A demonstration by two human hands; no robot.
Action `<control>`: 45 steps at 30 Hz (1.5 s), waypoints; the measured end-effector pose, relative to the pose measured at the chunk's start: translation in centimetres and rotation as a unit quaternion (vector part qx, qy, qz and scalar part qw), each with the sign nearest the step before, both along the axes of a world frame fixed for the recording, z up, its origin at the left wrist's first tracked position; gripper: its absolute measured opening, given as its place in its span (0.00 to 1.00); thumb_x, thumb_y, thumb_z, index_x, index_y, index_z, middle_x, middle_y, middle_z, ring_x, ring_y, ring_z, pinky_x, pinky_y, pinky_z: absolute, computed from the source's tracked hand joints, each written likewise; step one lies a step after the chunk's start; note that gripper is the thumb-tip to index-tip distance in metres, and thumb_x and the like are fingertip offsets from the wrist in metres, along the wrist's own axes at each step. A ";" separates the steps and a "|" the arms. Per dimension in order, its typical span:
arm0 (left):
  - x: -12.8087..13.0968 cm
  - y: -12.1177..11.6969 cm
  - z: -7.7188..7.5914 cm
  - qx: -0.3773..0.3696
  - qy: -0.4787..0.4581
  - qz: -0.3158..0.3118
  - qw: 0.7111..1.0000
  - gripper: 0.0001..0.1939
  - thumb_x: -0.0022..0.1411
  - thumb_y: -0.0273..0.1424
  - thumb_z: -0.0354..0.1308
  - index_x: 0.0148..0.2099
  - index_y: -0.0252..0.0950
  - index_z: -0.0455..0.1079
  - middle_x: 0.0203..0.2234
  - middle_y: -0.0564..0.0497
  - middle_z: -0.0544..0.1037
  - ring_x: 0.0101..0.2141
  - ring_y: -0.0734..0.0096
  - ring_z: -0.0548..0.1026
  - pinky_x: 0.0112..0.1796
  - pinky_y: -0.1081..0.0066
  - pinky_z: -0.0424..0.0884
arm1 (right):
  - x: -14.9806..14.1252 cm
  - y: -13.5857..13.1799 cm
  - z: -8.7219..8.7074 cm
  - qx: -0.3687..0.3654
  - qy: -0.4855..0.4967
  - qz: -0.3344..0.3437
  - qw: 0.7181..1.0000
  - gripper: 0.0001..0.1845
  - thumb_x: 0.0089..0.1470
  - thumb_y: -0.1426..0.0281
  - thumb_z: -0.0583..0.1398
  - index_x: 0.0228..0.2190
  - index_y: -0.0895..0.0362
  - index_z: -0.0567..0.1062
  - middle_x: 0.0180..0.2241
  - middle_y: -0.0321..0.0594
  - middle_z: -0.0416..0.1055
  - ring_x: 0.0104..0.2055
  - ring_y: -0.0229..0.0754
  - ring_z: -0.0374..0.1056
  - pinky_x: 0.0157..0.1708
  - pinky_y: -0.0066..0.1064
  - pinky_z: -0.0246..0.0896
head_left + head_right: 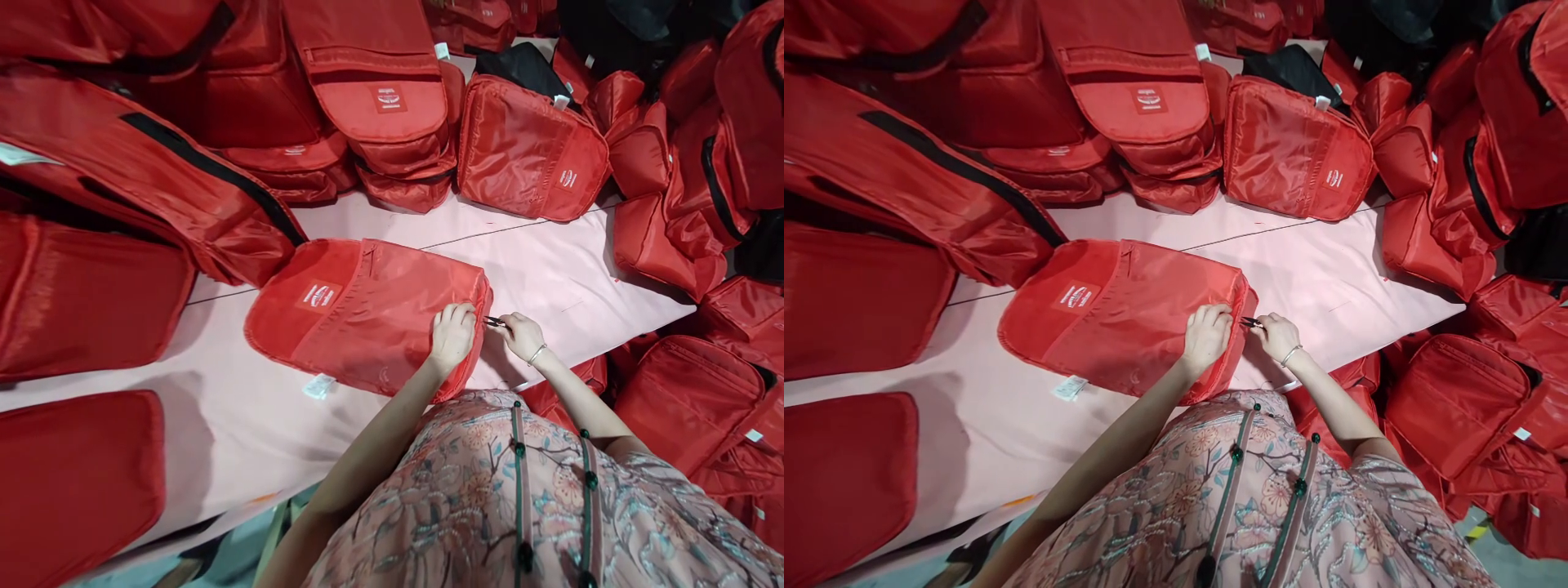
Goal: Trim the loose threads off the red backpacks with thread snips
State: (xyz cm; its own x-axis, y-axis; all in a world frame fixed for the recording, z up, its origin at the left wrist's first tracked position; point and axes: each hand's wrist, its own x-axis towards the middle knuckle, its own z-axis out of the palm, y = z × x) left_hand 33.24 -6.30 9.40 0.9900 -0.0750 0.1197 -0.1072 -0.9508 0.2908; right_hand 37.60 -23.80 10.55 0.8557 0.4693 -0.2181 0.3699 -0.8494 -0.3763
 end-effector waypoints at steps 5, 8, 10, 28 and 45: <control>0.0 -0.1 0.0 -0.008 -0.006 0.001 1.000 0.14 0.64 0.28 0.45 0.46 0.35 0.70 0.49 0.45 0.71 0.48 0.58 0.64 0.43 0.61 0.60 | 0.2 1.5 1.9 -0.087 -0.044 0.069 0.993 0.18 0.62 0.62 0.49 0.41 0.57 0.73 0.37 0.46 0.71 0.39 0.44 0.66 0.38 0.31 0.53; 0.1 -0.2 -0.1 -0.012 -0.007 0.003 1.000 0.15 0.64 0.27 0.44 0.47 0.35 0.70 0.49 0.44 0.71 0.48 0.58 0.64 0.43 0.61 0.60 | 0.4 2.4 2.3 -0.117 -0.045 0.085 0.988 0.17 0.61 0.64 0.49 0.41 0.59 0.73 0.38 0.49 0.71 0.40 0.45 0.66 0.39 0.32 0.52; 0.1 -0.1 -0.1 -0.018 -0.008 0.005 1.000 0.15 0.63 0.27 0.45 0.47 0.35 0.70 0.49 0.44 0.71 0.48 0.58 0.65 0.43 0.60 0.60 | 0.6 2.6 2.4 -0.126 -0.041 0.089 0.987 0.17 0.61 0.64 0.49 0.39 0.60 0.74 0.37 0.50 0.71 0.40 0.45 0.66 0.38 0.32 0.52; -2.1 -1.5 -0.1 -0.032 -0.008 -0.009 0.999 0.18 0.64 0.27 0.44 0.53 0.39 0.68 0.57 0.44 0.65 0.56 0.56 0.57 0.54 0.51 0.52 | 0.7 2.9 3.5 -0.180 -0.018 0.029 0.983 0.20 0.61 0.59 0.48 0.45 0.56 0.71 0.39 0.48 0.72 0.37 0.45 0.70 0.33 0.30 0.57; -2.1 -1.2 0.3 -0.064 -0.011 0.001 0.998 0.16 0.65 0.29 0.45 0.48 0.39 0.72 0.53 0.47 0.69 0.54 0.57 0.59 0.53 0.55 0.54 | 1.0 1.9 1.4 -0.041 0.004 0.017 0.999 0.17 0.57 0.60 0.53 0.41 0.56 0.74 0.38 0.46 0.74 0.38 0.45 0.70 0.34 0.29 0.58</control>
State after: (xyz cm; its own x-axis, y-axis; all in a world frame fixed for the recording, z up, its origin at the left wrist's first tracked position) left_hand 31.14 -7.49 9.67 0.9873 -0.0549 0.1492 -0.1121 -0.9060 0.4081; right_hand 38.65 -21.86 11.93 0.8380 0.4777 -0.2636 0.3957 -0.8648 -0.3091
